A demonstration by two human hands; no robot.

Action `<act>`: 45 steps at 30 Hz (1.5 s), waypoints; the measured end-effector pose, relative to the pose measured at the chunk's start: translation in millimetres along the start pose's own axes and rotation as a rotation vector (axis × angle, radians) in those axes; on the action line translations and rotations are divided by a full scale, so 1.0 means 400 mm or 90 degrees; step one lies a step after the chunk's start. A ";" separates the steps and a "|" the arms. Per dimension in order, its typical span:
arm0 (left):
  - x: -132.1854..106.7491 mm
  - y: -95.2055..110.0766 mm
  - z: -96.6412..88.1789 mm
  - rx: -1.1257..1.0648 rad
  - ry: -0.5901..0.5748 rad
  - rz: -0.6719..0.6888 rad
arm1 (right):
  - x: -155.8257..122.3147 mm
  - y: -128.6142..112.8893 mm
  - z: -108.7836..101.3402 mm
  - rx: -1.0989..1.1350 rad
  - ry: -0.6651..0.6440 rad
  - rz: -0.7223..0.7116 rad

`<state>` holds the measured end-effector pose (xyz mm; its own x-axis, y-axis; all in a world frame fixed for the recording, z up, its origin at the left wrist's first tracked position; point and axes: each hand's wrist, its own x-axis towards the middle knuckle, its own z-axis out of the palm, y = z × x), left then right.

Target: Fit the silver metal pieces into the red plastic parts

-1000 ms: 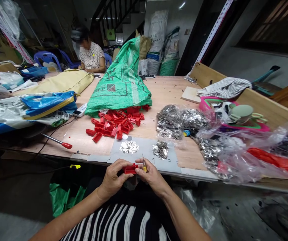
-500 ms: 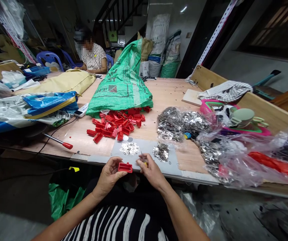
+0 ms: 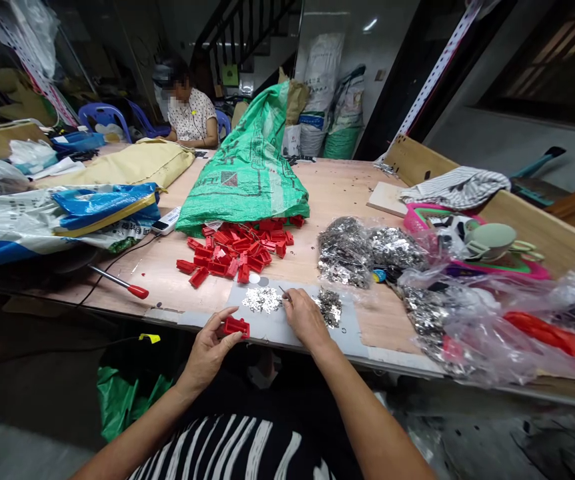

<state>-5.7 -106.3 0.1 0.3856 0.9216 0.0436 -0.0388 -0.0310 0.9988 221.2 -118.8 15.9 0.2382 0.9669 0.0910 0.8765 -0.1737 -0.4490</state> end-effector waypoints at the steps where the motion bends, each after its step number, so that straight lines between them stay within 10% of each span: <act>1: 0.001 -0.001 0.002 -0.019 0.002 -0.008 | 0.009 -0.002 0.000 -0.002 -0.004 -0.004; 25: 0.065 0.015 0.038 -0.186 -0.017 -0.075 | 0.011 0.016 -0.017 0.127 -0.041 -0.031; 32: 0.068 0.028 0.060 -0.321 -0.024 -0.130 | -0.055 -0.072 -0.029 0.400 -0.070 -0.038; 45: 0.060 0.048 0.072 -0.328 -0.074 -0.143 | -0.084 -0.072 -0.042 0.370 -0.119 -0.211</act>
<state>29.5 -95.7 21.0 0.5338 0.8345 -0.1366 -0.3773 0.3796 0.8447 194.8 -149.5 40.6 -0.1254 0.9766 0.1745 0.5125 0.2143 -0.8315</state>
